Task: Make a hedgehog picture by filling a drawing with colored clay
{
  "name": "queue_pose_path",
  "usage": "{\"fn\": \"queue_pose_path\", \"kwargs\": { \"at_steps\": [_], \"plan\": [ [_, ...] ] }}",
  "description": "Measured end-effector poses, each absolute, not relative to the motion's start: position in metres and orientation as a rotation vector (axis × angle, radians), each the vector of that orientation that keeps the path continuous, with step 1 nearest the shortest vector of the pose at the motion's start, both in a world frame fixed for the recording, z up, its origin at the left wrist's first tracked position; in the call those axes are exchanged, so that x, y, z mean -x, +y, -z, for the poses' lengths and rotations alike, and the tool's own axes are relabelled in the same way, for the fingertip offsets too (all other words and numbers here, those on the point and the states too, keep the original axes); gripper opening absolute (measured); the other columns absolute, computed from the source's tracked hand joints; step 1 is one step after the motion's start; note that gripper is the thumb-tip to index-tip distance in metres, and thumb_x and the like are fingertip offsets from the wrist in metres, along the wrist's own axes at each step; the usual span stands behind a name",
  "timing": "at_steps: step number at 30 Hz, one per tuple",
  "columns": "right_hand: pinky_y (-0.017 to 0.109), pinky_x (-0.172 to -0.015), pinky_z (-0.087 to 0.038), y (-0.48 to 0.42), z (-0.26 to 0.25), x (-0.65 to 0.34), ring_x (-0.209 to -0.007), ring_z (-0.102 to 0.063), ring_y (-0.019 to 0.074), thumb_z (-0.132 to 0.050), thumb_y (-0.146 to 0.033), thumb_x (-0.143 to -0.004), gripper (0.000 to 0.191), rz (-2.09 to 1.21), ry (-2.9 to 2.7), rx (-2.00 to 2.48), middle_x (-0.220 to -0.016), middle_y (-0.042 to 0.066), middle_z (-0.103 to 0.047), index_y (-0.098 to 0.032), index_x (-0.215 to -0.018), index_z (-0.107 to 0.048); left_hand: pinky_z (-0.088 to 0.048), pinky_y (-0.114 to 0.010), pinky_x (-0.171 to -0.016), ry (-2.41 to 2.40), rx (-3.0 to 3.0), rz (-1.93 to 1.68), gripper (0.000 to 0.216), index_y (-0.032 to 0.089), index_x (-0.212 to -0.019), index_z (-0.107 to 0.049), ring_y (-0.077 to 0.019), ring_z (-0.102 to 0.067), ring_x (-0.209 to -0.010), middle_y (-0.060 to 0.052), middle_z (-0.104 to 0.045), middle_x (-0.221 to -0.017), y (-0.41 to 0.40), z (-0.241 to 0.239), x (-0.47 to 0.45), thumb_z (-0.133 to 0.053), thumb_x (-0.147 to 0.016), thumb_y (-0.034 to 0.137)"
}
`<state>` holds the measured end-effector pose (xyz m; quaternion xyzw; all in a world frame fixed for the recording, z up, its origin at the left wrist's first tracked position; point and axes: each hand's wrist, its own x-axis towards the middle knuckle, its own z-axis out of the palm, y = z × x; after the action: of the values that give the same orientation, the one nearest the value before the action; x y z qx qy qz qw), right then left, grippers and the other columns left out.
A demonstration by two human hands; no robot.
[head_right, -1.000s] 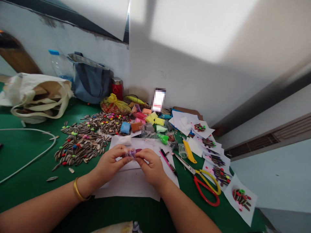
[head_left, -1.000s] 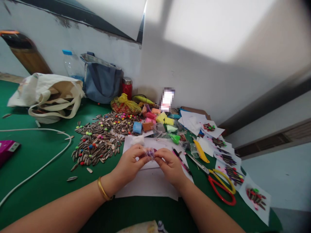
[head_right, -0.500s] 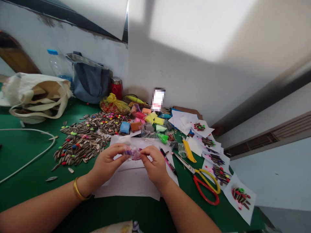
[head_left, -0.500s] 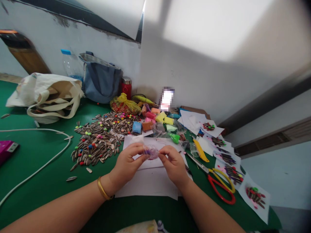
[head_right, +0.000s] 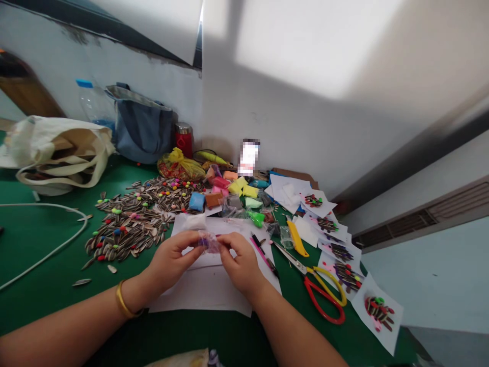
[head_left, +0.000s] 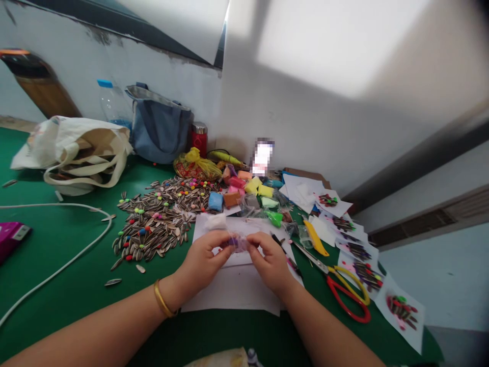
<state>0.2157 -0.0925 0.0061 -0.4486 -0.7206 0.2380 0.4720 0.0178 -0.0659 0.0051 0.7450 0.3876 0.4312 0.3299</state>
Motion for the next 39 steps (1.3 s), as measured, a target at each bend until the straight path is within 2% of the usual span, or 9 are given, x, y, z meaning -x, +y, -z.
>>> {"fn": "queue_pose_path", "kwargs": {
  "at_steps": [11, 14, 18, 23, 26, 29, 33, 36, 39],
  "plan": [
    [0.033, -0.076, -0.049, -0.098, -0.016, -0.213, -0.084, -0.061, 0.0193, -0.052, -0.017, -0.093, 0.018, -0.423, -2.020, 1.072, -0.087, 0.007, -0.066, -0.020, -0.096, -0.069, -0.055, -0.031, -0.085, 0.928, -2.086, -1.019, 0.017, 0.024, -0.102, -0.074, -0.0192, -0.069, -0.091, -0.005, -0.076, -0.100, -0.070, -0.008, -0.018, -0.062, -0.091, 0.024],
    [0.033, -0.078, -0.049, -0.095, -0.017, -0.218, -0.084, -0.062, 0.0188, -0.052, -0.017, -0.094, 0.017, -0.414, -1.921, 1.091, -0.087, 0.006, -0.068, -0.021, -0.097, -0.068, -0.054, -0.033, -0.089, 0.978, -2.007, -1.106, 0.019, 0.024, -0.105, -0.073, -0.0197, -0.068, -0.096, -0.005, -0.075, -0.103, -0.068, -0.008, -0.016, -0.064, -0.089, 0.024],
    [0.032, -0.077, -0.049, -0.088, -0.010, -0.231, -0.083, -0.062, 0.0185, -0.052, -0.019, -0.093, 0.015, -0.376, -1.766, 1.203, -0.087, 0.004, -0.067, -0.021, -0.095, -0.067, -0.055, -0.034, -0.088, 1.035, -1.774, -1.263, 0.013, 0.020, -0.095, -0.072, -0.0216, -0.066, -0.102, -0.009, -0.071, -0.112, -0.063, -0.009, -0.015, -0.066, -0.086, 0.028],
    [0.032, -0.073, -0.050, -0.070, 0.001, -0.260, -0.078, -0.062, 0.0184, -0.050, -0.025, -0.093, 0.023, -0.332, -1.581, 1.402, -0.089, 0.004, -0.066, -0.020, -0.113, -0.061, -0.059, -0.033, -0.071, 0.956, -1.324, -1.153, 0.032, 0.018, -0.110, -0.065, -0.0180, -0.070, -0.075, -0.005, -0.071, -0.089, -0.064, -0.014, -0.019, -0.069, -0.083, 0.034],
    [0.035, -0.081, -0.048, -0.061, -0.002, -0.284, -0.089, -0.061, 0.0215, -0.045, -0.021, -0.091, 0.022, -0.180, -1.677, 1.510, -0.092, 0.006, -0.065, -0.019, -0.093, -0.067, -0.059, -0.032, -0.069, 0.912, -1.209, -1.119, 0.044, 0.017, -0.117, -0.062, -0.0165, -0.070, -0.069, -0.002, -0.070, -0.081, -0.066, -0.018, -0.020, -0.073, -0.079, 0.037],
    [0.037, -0.084, -0.046, -0.058, -0.007, -0.304, -0.088, -0.060, 0.0222, -0.048, -0.014, -0.082, 0.023, -0.068, -1.788, 1.696, -0.088, 0.006, -0.064, -0.019, -0.078, -0.070, -0.057, -0.029, -0.063, 0.901, -1.178, -1.053, 0.041, 0.014, -0.109, -0.066, -0.0148, -0.066, -0.063, -0.002, -0.069, -0.072, -0.066, -0.020, -0.019, -0.070, -0.081, 0.044],
    [0.043, -0.089, -0.044, -0.059, -0.010, -0.311, -0.097, -0.059, 0.0265, -0.049, -0.011, -0.079, 0.031, 0.155, -1.775, 1.840, -0.099, 0.009, -0.065, -0.020, -0.091, -0.075, -0.057, -0.030, -0.065, 0.890, -1.161, -1.026, 0.042, 0.014, -0.110, -0.068, -0.0159, -0.067, -0.067, -0.005, -0.071, -0.079, -0.066, -0.022, -0.019, -0.067, -0.084, 0.048],
    [0.046, -0.093, -0.043, -0.063, -0.011, -0.298, -0.104, -0.057, 0.0285, -0.048, -0.010, -0.080, 0.035, 0.211, -1.754, 1.710, -0.108, 0.011, -0.064, -0.019, -0.104, -0.073, -0.057, -0.031, -0.070, 0.891, -1.189, -1.004, 0.042, 0.016, -0.111, -0.068, -0.0168, -0.068, -0.074, -0.006, -0.072, -0.086, -0.067, -0.024, -0.020, -0.072, -0.080, 0.042],
    [0.046, -0.094, -0.043, -0.072, -0.014, -0.272, -0.106, -0.056, 0.0276, -0.048, -0.013, -0.087, 0.032, 0.154, -1.793, 1.513, -0.109, 0.011, -0.062, -0.020, -0.109, -0.070, -0.055, -0.028, -0.066, 0.911, -1.205, -0.966, 0.036, 0.017, -0.104, -0.069, -0.0151, -0.065, -0.069, -0.003, -0.071, -0.082, -0.068, -0.025, -0.022, -0.076, -0.074, 0.036]
  ]
}}
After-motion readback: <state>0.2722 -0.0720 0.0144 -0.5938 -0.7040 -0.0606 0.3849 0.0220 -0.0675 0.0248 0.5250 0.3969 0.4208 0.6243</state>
